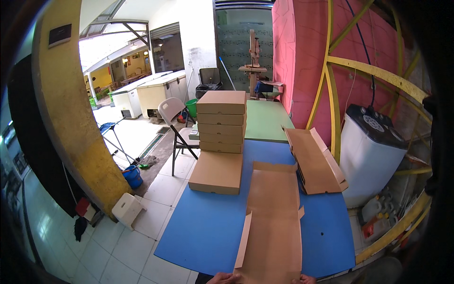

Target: The person assembles flat cardboard sheets into rectangular boxes by folding and interlocking the flaps. Completed boxes are stacked on a blue table. The person repeats the process with additional sheets throughout the clip.

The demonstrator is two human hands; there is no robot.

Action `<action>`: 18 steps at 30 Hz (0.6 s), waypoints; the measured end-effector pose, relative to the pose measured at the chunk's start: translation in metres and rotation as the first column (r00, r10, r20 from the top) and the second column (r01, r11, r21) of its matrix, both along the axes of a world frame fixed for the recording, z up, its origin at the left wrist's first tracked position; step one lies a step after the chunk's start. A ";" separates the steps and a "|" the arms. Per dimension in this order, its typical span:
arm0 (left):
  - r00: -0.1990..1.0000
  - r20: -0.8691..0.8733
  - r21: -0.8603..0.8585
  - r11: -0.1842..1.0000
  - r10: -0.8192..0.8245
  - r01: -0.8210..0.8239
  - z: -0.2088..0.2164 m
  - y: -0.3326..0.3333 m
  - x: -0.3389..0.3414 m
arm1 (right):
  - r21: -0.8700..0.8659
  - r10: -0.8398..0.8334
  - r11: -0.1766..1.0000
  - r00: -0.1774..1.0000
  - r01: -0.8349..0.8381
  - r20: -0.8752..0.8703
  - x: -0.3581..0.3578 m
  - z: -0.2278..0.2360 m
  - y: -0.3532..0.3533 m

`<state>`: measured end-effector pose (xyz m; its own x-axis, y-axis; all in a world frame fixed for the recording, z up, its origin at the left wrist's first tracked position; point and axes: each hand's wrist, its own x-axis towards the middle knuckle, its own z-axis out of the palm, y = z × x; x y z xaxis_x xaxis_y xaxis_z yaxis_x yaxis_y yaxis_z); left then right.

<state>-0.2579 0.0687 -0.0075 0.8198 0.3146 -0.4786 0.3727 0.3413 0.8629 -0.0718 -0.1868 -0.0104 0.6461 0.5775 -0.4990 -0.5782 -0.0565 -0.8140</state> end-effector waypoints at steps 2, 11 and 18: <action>0.998 -0.006 0.032 0.998 -0.058 0.058 -0.002 0.000 0.004 | 0.047 -0.036 0.998 0.999 0.036 0.002 -0.002 -0.002 -0.002; 0.597 0.071 0.325 0.584 -0.799 0.744 0.027 -0.029 0.051 | -0.083 -0.224 0.958 0.895 0.276 0.386 -0.001 -0.042 -0.013; 0.874 0.105 0.686 0.671 -0.473 0.281 0.079 0.005 0.068 | -0.705 0.441 0.640 0.604 0.307 0.664 0.029 0.091 -0.145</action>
